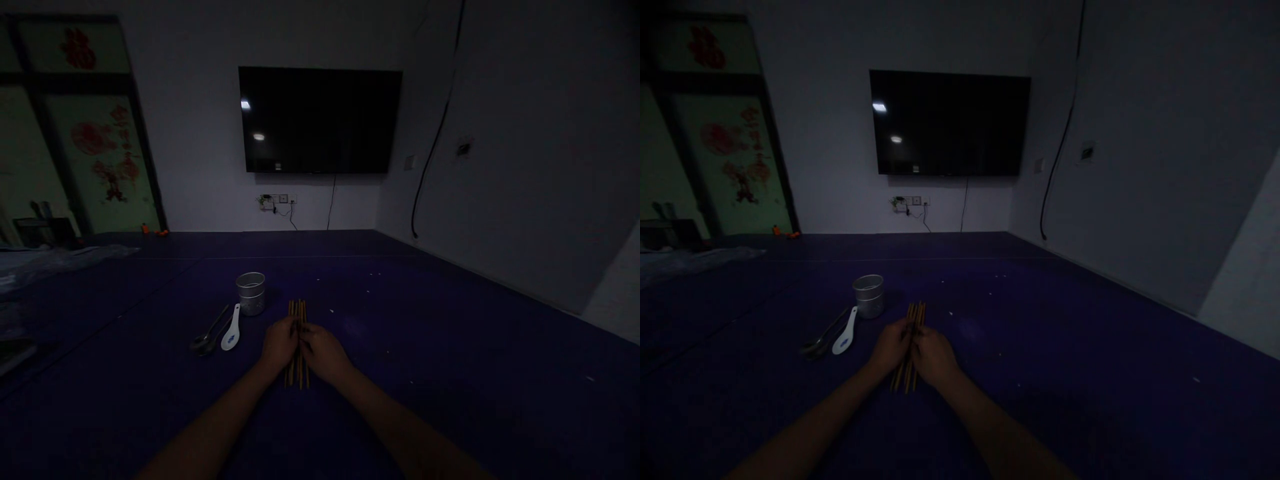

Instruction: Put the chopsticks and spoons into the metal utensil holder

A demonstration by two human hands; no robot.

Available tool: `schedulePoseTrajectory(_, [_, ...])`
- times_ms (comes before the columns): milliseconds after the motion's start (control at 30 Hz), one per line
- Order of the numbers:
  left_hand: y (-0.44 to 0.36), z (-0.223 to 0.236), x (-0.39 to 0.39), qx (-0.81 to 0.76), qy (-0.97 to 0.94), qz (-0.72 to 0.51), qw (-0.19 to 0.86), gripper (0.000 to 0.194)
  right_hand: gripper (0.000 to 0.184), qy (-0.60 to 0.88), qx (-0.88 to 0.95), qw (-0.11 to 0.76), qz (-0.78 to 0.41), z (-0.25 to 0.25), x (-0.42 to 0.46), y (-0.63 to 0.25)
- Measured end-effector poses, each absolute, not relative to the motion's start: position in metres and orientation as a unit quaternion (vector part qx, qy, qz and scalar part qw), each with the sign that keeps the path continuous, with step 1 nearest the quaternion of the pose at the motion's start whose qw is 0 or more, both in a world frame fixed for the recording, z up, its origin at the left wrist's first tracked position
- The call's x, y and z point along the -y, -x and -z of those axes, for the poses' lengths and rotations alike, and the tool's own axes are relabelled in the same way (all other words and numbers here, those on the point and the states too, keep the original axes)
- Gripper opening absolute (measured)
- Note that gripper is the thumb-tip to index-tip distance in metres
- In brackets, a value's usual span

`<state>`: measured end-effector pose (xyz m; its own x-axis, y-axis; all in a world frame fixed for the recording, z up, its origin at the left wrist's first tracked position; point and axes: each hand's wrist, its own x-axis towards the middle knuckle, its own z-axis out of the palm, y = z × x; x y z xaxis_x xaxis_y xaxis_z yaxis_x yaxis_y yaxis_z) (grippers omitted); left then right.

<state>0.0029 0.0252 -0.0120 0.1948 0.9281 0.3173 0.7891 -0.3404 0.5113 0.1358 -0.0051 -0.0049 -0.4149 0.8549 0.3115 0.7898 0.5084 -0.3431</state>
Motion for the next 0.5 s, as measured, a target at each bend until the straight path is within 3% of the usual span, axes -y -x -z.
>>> schedulePoseTrajectory(500, [-0.002,0.002,-0.017,-0.628,-0.749,-0.209,0.038,0.027,0.035,0.497,0.826,0.252,-0.082,0.006,0.005,-0.137])
